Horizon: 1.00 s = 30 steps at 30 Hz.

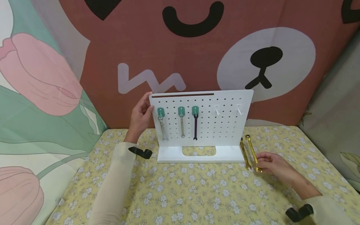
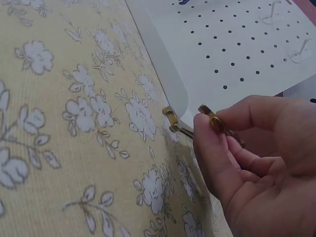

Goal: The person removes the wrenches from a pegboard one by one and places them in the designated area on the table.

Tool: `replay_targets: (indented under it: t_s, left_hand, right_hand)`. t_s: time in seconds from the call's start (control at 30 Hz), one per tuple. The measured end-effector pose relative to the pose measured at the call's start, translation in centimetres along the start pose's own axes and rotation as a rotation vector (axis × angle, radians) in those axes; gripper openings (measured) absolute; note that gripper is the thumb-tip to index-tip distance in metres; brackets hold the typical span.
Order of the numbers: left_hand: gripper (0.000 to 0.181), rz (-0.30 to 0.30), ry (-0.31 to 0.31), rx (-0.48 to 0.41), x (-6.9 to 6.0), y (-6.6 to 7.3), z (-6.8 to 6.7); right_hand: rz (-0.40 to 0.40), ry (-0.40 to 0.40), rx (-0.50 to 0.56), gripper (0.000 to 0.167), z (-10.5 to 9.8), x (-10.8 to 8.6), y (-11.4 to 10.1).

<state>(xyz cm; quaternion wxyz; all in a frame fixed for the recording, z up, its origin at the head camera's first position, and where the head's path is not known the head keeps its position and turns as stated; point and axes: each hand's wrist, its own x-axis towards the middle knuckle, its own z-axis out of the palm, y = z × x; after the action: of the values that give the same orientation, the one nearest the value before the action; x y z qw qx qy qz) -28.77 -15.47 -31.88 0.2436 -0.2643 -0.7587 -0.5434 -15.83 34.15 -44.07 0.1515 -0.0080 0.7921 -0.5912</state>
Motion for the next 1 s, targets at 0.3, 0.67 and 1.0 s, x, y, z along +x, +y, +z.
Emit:
replay_targets:
  t_s: [0.3, 0.67, 1.0]
  left_hand:
    - [0.05, -0.002, -0.008, 0.017, 0.0, 0.0, -0.2]
    - [0.049, 0.013, -0.014, 0.015, 0.2, 0.0, -0.3]
    - [0.05, 0.016, -0.029, 0.014, 0.1, -0.1, -0.3]
  right_hand:
    - [0.046, -0.014, 0.035, 0.049, -0.4, 0.9, 0.4]
    - [0.068, -0.019, 0.041, 0.054, -0.6, 1.3, 0.1]
    - [0.078, -0.045, 0.013, 0.055, -0.8, 1.4, 0.2]
